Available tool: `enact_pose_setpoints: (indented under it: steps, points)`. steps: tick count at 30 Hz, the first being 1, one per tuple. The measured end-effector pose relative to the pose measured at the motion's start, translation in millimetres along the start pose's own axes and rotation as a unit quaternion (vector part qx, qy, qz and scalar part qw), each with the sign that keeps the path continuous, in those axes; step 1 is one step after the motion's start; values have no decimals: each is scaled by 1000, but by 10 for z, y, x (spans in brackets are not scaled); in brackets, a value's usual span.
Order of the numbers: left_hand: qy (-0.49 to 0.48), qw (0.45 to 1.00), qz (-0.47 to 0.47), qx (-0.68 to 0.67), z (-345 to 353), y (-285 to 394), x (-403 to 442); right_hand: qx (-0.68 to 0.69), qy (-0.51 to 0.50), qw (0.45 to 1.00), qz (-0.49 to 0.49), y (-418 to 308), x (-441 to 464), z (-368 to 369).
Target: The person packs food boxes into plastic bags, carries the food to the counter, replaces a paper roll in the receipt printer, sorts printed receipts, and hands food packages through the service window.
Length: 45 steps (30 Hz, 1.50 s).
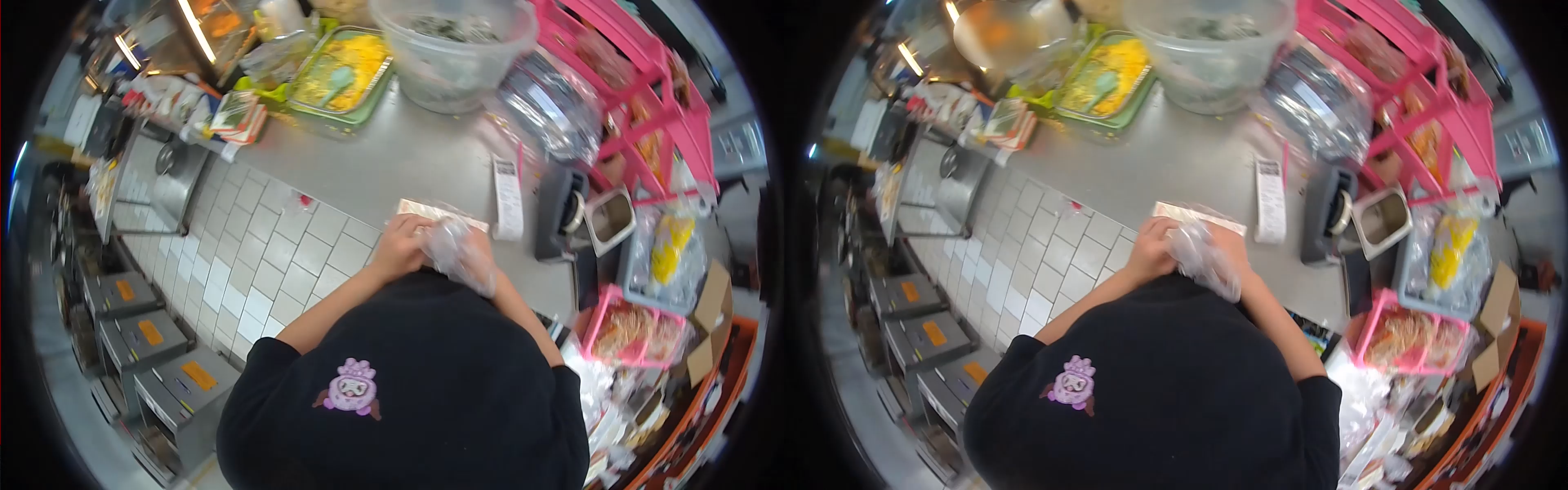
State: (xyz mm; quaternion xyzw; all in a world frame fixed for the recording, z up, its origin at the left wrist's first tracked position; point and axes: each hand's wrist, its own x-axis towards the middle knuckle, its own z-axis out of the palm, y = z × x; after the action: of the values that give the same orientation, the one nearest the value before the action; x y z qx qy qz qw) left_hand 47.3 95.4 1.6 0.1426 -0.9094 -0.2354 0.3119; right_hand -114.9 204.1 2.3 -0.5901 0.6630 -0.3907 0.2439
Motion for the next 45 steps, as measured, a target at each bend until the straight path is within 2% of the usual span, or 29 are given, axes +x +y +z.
enact_pose_setpoints:
  steps: [1, 3, 4, 5, 6, 7, 9, 10, 12, 13, 15, 19, 22, 24, 25, 26, 27, 29, 31, 32, 33, 35, 36, 37, 39, 40, 41, 43, 45]
  points:
    - [9, 999, 5, -33, 4, 25, 25, 4, -11, 1000, -18, 3, 11, -22]
    - [27, 998, 4, -55, -25, 62, 37, -31, -70, 994, 78, 9, 17, -75]
    - [-21, 996, -37, -79, -48, 88, 29, -29, -79, 994, 67, 79, -42, -74]
    - [-68, 989, -78, -105, -57, 110, 21, 30, -37, 999, 10, 160, -107, -59]
    - [-51, 990, -70, -108, -44, 106, 16, 89, 7, 995, -46, 232, -161, -25]
    - [-45, 991, -73, -101, -58, 119, 27, 91, 1, 994, -54, 170, -191, -41]
    - [-40, 989, -77, -119, -89, 161, 63, 47, 69, 996, 10, -10, -229, -163]
    - [-35, 989, -80, -116, -93, 167, 68, 47, 65, 997, 5, -68, -224, -179]
    - [-74, 982, -118, -124, -96, 186, 72, -114, 62, 989, -64, -177, -224, -152]
    - [-73, 983, -119, -123, -120, 206, 104, -114, 61, 989, -66, -192, -243, -117]
    - [-133, 975, -155, -90, -185, 260, 203, -186, 64, 974, -115, -206, -285, -57]
    - [-123, 957, -231, -122, -230, 322, 323, -168, 150, 960, -164, -259, -283, -44]
    - [-107, 968, -206, -97, -222, 330, 351, -140, 141, 972, -121, -191, -300, 27]
    - [-97, 960, -233, -122, -234, 345, 349, 60, 177, 978, 91, -166, -302, 52]
    - [-94, 961, -234, -118, -233, 344, 330, 63, 176, 979, 86, -158, -287, 18]
    - [-84, 961, -225, -134, -222, 331, 286, 221, 143, 944, 198, -149, -268, -57]
    - [-73, 962, -217, -150, -211, 315, 236, 369, 103, 873, 302, -149, -248, -129]
    - [-59, 968, -198, -140, -144, 266, 121, 365, 70, 880, 296, -154, -215, -253]
    - [-42, 974, -183, -125, -137, 272, 63, 481, 11, 796, 368, -69, -185, -336]
    - [-43, 973, -179, -136, -155, 286, 67, 451, -8, 822, 348, 5, -188, -332]
    - [-42, 973, -175, -148, -166, 296, 74, 454, -19, 824, 340, 131, -233, -312]
    - [-25, 977, -166, -128, -166, 296, 78, 290, -8, 919, 266, 350, -251, -233]
    - [-43, 979, -155, -121, -169, 286, 82, 228, 94, 916, 315, 27, -201, -201]
    - [-62, 981, -146, -115, -172, 276, 88, 231, 87, 919, 308, 54, -141, -168]
    - [-53, 986, -129, -93, -180, 255, 105, 203, 44, 961, 184, 186, -117, -87]
    - [-73, 986, -126, -76, -194, 266, 121, 117, 63, 984, 116, 158, -106, -30]
    - [-92, 986, -122, -60, -198, 272, 131, 117, 59, 985, 113, 125, -132, -30]
    - [-72, 985, -135, -80, -174, 285, 118, -101, 106, 988, -47, -14, -194, -49]
    - [-53, 982, -147, -102, -158, 275, 129, -107, 126, 985, -59, -101, -216, -30]
